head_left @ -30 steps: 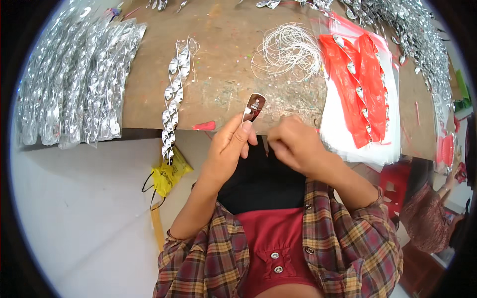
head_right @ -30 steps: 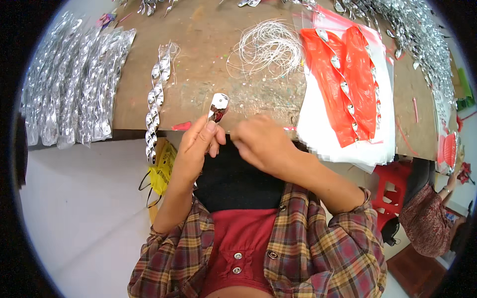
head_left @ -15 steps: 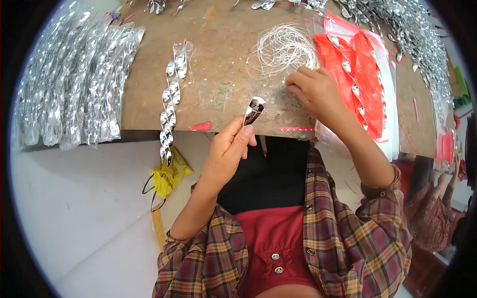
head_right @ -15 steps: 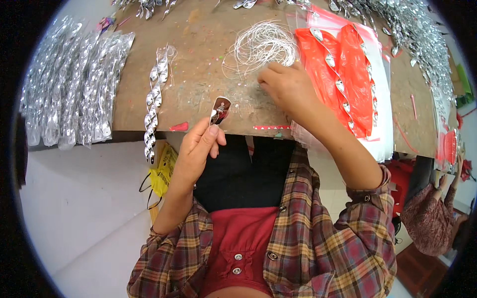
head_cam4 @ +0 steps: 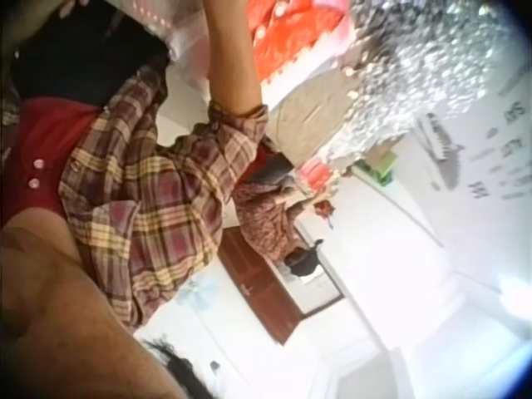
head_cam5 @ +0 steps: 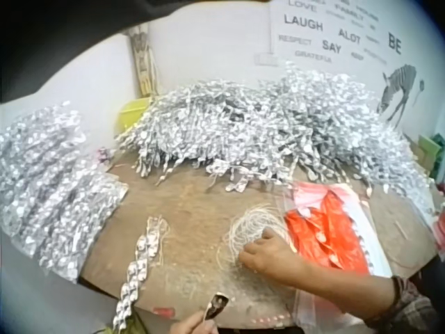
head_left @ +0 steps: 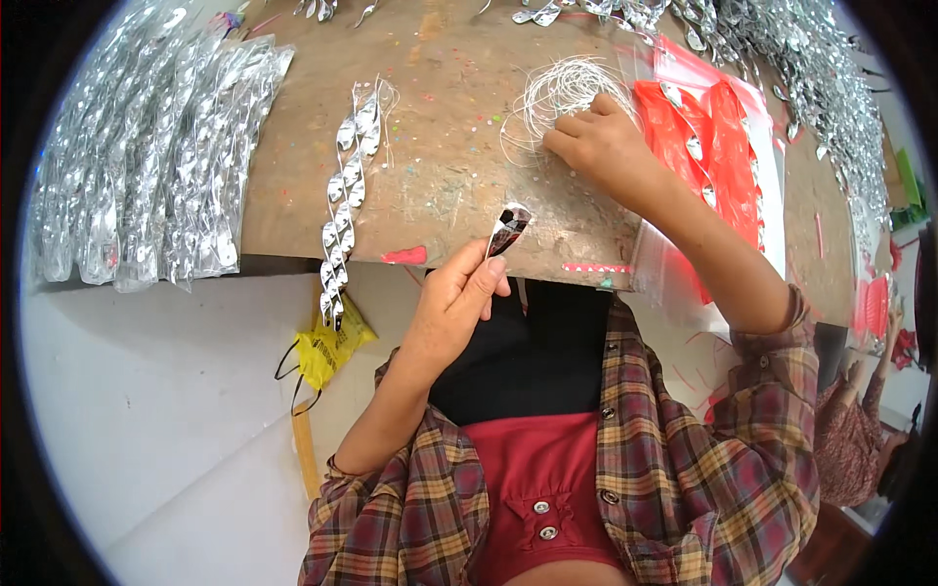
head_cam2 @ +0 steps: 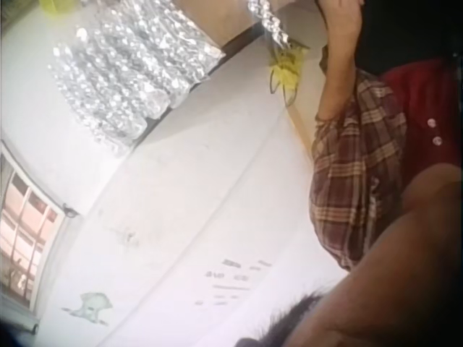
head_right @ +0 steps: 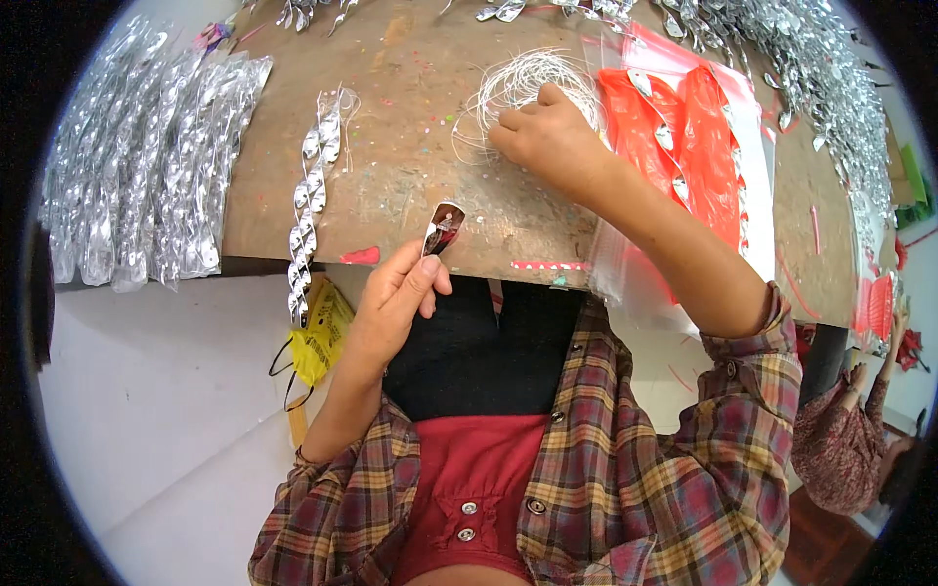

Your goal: Thread small silver decorative pieces onto a thin string to assemble a garland.

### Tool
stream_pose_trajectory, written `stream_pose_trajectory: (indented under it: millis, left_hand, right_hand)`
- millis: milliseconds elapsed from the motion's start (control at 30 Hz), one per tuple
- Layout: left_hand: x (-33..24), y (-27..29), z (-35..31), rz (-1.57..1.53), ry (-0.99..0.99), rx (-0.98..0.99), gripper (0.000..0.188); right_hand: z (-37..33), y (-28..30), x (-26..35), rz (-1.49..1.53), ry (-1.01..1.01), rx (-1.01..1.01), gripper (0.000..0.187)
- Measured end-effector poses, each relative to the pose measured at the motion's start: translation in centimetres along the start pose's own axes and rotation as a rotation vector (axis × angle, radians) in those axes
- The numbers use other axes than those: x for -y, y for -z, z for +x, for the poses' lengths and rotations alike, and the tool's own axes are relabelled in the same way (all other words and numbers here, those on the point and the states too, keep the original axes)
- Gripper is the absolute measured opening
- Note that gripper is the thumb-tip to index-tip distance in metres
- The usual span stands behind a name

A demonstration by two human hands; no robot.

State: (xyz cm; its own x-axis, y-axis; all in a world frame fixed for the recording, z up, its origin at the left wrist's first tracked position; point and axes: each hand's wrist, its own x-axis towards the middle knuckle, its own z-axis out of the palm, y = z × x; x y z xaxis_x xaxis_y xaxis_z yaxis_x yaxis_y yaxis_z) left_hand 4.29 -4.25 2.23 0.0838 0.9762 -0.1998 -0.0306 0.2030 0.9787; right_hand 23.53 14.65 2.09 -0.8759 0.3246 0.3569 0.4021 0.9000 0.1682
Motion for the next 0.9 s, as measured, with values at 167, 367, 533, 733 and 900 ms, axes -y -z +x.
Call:
stream_pose_trajectory:
  millis: [167,367,533,733,900]
  left_hand:
    - [0.2,0.0,0.0,0.009,0.008,0.011,0.027]
    - [0.2,0.2,-0.6,-0.012,-0.007,-0.006,0.027]
    - [0.2,0.1,-0.5,0.001,-0.020,0.011,0.028]
    - [-0.9,-0.9,-1.0,0.006,0.002,0.030,0.026]
    - [-1.3,-1.5,-1.5,-0.031,-0.018,0.023,0.033]
  right_hand:
    - [0.9,0.1,0.5,-0.121,0.084,0.037,0.011]
    - [-0.2,1.5,2.8,0.264,-0.238,-0.053,0.005]
    - [-2.2,7.1,8.4,1.019,-0.607,-0.152,0.002]
    - [-3.1,7.7,11.5,1.585,-0.827,-0.299,0.007]
    - [-3.2,8.2,12.5,1.740,-0.870,-0.307,0.013]
